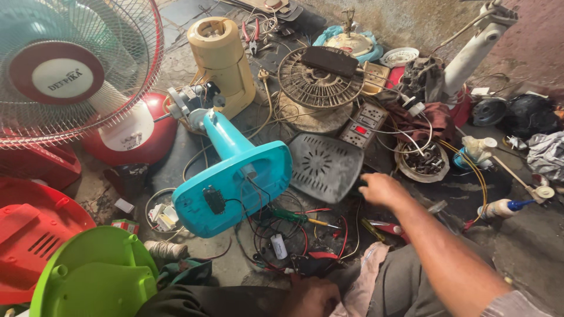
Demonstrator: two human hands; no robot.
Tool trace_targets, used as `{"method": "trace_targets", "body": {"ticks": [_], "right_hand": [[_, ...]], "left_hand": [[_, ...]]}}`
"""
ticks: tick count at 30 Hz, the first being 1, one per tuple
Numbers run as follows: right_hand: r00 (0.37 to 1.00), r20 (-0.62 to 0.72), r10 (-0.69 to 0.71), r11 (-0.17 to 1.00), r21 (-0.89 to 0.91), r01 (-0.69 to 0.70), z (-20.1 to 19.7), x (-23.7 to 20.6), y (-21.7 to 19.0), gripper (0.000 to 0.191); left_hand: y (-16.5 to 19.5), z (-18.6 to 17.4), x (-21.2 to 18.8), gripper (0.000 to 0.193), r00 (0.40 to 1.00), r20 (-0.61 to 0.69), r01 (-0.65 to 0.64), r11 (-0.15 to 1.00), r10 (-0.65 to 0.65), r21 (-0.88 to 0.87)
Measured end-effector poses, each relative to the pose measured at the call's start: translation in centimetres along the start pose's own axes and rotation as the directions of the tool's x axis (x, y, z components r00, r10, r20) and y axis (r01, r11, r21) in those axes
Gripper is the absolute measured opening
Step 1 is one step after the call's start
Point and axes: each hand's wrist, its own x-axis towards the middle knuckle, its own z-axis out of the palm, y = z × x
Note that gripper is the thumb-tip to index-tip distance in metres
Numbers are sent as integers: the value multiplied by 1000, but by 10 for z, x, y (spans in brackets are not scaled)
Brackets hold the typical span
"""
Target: The person sits on the floor repairing an electric fan. They handle wires and a small component inside the fan's teal base, connect parts, plug a cord into a power strip and operate its switch to test the fan, then continue adjusting the wiring and fitting a component into the fan base.
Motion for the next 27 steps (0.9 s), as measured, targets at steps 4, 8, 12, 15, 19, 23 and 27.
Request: {"method": "trace_targets", "body": {"ticks": [4, 8, 12, 15, 19, 23, 27], "right_hand": [[929, -212, 303, 950, 145, -277, -37, 0, 39, 36], [865, -203, 459, 876, 268, -402, -63, -6, 85, 35], [790, 202, 579, 792, 89, -603, -37, 1, 89, 32], [860, 242, 449, 890, -42, -453, -11, 10, 70, 48], [943, 281, 177, 937, -340, -75, 8, 11, 35, 102], [899, 365, 241, 858, -513, -21, 10, 1, 6, 79], [920, 285, 268, 845, -529, -82, 7, -13, -12, 58]], "left_hand": [[-5, -1, 0, 10, 1000, -16, 2, 989, -4, -150], [-9, 0, 3, 11, 1000, 7, 23, 994, -22, -106], [-9, 4, 7, 16, 992, 40, 120, 987, -117, -106], [-7, 3, 9, 12, 986, 33, 166, 985, -165, -41], [-5, -16, 13, 13, 995, 98, 21, 990, -7, -138], [-1, -42, 3, 13, 996, 80, 46, 989, -35, -141], [4, -66, -2, 13, 997, 69, 52, 987, -42, -152]]}}
